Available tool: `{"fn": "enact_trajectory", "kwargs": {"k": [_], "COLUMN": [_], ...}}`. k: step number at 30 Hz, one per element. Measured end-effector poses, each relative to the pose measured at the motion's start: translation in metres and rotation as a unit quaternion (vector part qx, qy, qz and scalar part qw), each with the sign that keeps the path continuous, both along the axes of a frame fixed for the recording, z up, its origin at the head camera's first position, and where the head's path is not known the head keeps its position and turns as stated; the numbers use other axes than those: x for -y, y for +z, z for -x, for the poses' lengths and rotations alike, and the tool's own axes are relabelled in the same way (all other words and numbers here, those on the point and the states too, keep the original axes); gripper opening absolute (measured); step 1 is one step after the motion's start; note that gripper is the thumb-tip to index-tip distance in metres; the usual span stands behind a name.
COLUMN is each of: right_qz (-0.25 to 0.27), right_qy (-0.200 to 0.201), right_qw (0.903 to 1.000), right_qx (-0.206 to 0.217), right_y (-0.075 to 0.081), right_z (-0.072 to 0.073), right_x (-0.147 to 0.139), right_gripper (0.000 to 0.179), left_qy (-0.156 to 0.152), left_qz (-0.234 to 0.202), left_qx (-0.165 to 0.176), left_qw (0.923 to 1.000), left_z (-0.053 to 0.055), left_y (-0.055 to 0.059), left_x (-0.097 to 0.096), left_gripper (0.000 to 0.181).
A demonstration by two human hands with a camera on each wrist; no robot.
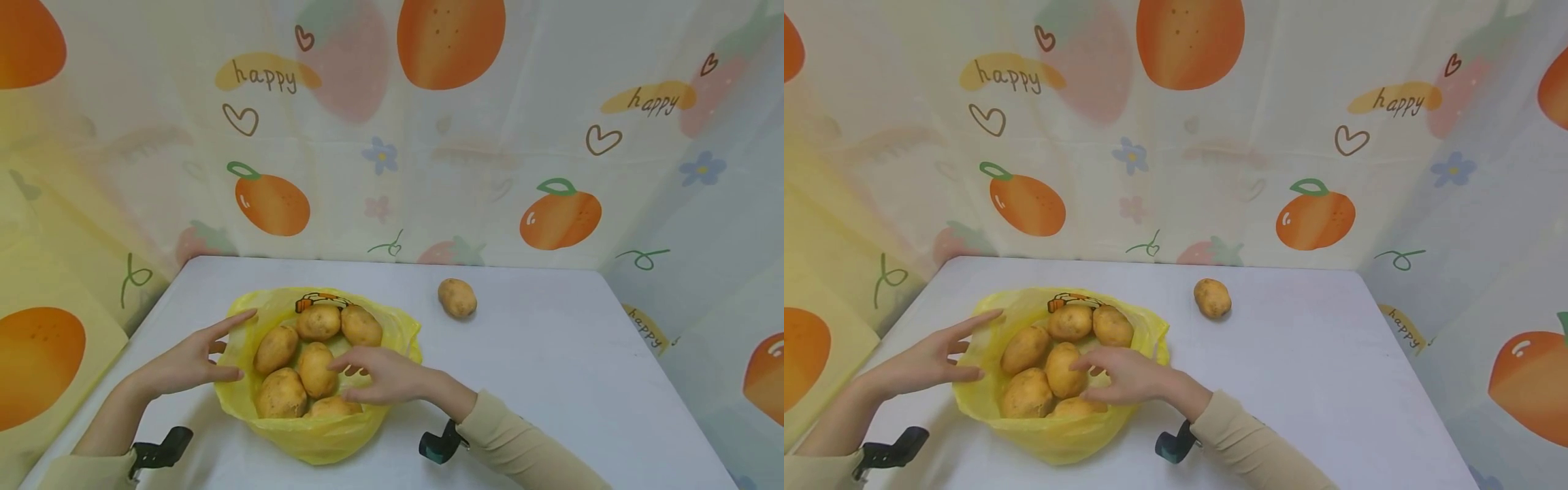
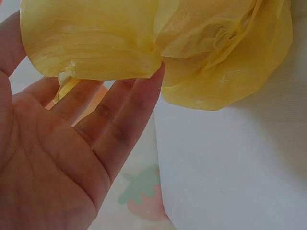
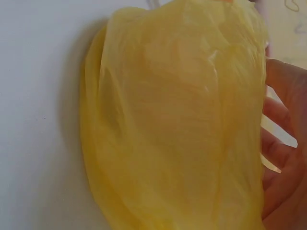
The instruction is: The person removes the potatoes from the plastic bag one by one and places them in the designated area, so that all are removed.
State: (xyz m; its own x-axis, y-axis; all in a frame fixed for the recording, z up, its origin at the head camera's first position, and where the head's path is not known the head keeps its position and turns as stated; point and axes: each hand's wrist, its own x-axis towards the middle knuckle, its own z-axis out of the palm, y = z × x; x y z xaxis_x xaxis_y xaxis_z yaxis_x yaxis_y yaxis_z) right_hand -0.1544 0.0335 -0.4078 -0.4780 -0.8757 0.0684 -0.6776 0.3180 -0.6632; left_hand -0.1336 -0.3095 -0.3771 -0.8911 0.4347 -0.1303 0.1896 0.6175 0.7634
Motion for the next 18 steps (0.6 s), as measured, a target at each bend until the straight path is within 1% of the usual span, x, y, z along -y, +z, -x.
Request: {"fn": "enact_trajectory", "kwargs": {"k": [6,12,18], "right_qz": [-0.008,-0.012,-0.025], "right_qy": [0.017,0.031,0.041], "right_qw": [0.9998,0.9994,0.9983], "right_qx": [-0.005,-0.004,-0.031], "right_y": [-0.004,-0.006,-0.01], "right_z": [-0.003,-0.007,-0.011], "right_x": [0.003,0.005,0.006], "right_gripper": [0.043,0.043,0.041], "left_qy": [0.001,-0.004,-0.003], "left_qz": [-0.006,-0.012,-0.015], "left_qx": [0.012,0.01,0.013], "left_qw": [0.9999,0.9999,0.9998], "left_z": [0.001,0.0,0.0], "left_y": [0.0,0.0,0.0], "left_x": [0.0,-0.001,-0.001], "left_gripper": [0.087,0.087,0.088]}}
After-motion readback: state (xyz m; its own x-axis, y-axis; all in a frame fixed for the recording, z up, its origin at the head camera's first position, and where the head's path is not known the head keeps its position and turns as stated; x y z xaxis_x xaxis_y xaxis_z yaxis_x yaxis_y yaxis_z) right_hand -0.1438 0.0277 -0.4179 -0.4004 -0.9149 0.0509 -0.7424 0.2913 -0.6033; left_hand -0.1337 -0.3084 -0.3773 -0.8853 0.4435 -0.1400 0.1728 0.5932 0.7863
